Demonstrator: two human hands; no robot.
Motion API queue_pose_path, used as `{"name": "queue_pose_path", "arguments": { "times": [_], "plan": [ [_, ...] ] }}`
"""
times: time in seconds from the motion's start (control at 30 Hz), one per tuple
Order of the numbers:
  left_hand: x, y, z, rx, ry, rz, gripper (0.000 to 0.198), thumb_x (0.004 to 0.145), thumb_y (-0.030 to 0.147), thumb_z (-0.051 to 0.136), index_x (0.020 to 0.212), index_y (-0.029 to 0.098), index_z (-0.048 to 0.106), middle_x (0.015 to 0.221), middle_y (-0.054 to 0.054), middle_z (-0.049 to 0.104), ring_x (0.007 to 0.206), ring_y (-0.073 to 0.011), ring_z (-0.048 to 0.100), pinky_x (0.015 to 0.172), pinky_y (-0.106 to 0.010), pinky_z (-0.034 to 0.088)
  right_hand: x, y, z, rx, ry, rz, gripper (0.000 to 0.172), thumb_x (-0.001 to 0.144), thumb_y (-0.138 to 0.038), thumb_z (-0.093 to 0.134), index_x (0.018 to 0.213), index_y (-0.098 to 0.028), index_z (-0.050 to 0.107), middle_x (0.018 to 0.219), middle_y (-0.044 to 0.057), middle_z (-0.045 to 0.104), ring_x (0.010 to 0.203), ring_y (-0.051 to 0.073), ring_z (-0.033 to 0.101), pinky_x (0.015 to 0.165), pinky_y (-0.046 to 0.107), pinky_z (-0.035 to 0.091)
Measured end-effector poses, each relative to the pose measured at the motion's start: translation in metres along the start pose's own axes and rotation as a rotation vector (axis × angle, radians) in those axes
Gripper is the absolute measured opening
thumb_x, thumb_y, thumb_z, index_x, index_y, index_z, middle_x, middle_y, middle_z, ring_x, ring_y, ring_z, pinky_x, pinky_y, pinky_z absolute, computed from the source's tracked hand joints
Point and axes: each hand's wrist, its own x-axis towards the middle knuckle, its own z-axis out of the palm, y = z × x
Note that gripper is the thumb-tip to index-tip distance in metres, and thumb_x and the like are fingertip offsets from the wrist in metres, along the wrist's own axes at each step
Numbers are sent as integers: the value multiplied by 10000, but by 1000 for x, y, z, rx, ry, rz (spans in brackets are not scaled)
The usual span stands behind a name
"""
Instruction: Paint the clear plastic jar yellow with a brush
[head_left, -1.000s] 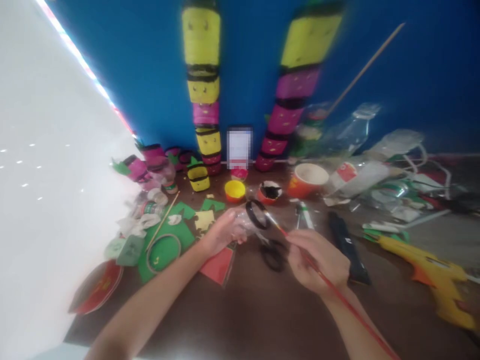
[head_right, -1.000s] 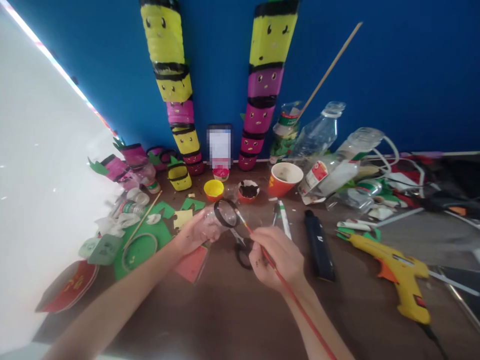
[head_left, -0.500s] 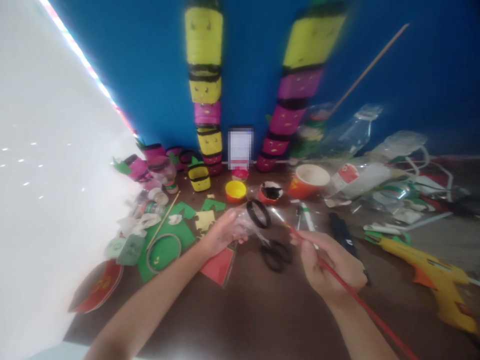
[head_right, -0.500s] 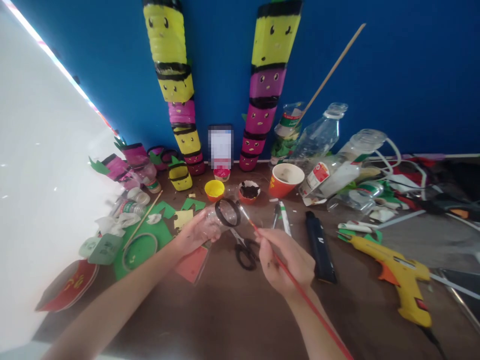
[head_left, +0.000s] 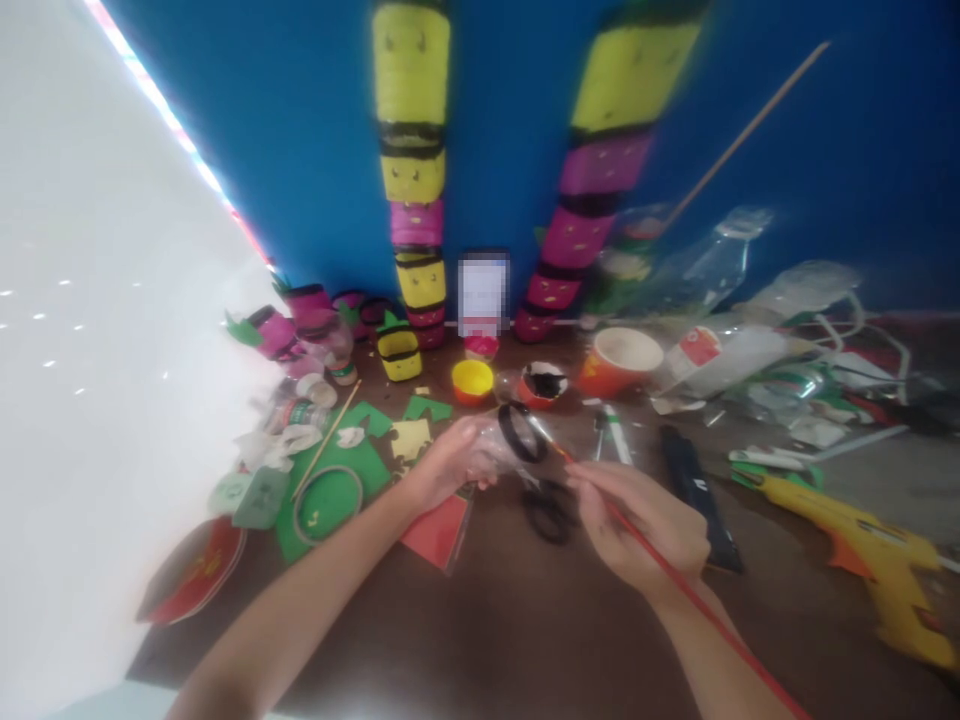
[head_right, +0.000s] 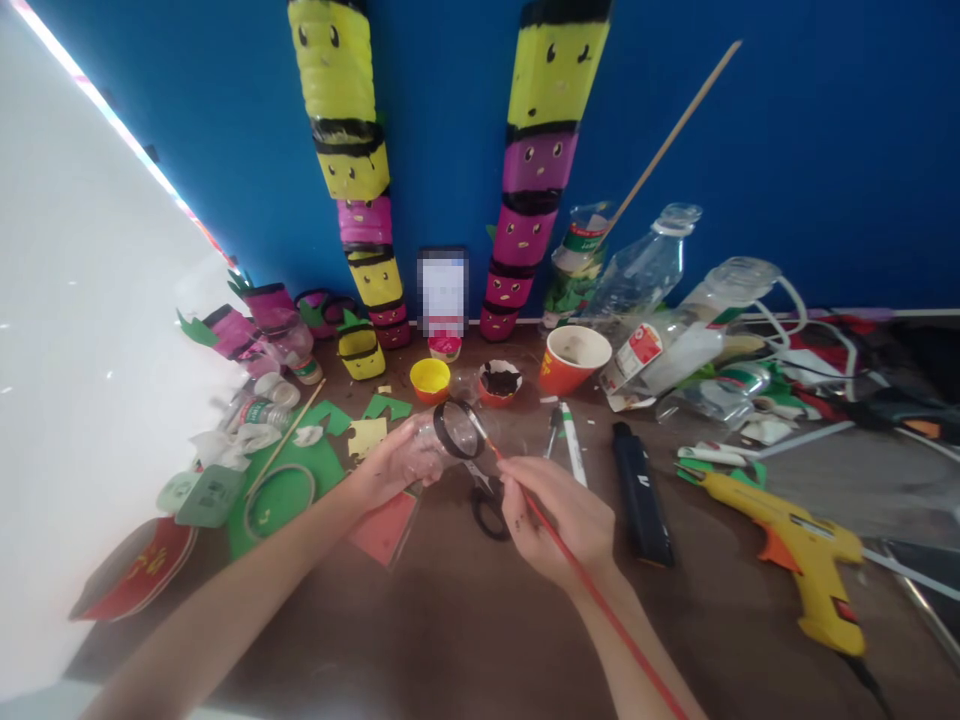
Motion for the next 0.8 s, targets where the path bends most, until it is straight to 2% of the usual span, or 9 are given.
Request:
{"name": "queue_pose_path", "arguments": {
  "times": [0.4, 0.57, 0.8],
  "plan": [
    [0, 0, 1, 12, -1, 22, 467, 744, 510, 587, 1084, 198, 521, 798, -38, 642, 580, -130, 586, 514, -234, 376, 0, 0, -2, -44, 10, -46, 207, 721, -36, 585, 851, -196, 614, 698, 21, 692, 631, 140, 670, 642, 237, 557],
    [-1, -1, -1, 1, -18, 24, 415, 775, 490, 561, 1078, 210, 519, 829, -41, 648, 602, -130, 589, 529, -234, 382, -3, 0, -4, -60, 21, -4, 197, 725, -35, 561, 815, -204, 609, 692, 17, 687, 631, 145, 670, 639, 250, 558],
    [-2, 0, 2, 0, 0, 21, 451, 756, 500, 576, 1085, 194, 529, 820, -42, 644, 599, -128, 587, 522, -230, 374, -4, 2, -2, -52, 22, -30, 202, 717, -21, 570, 831, -184, 609, 690, 31, 682, 641, 147, 667, 654, 255, 558]
  ]
}}
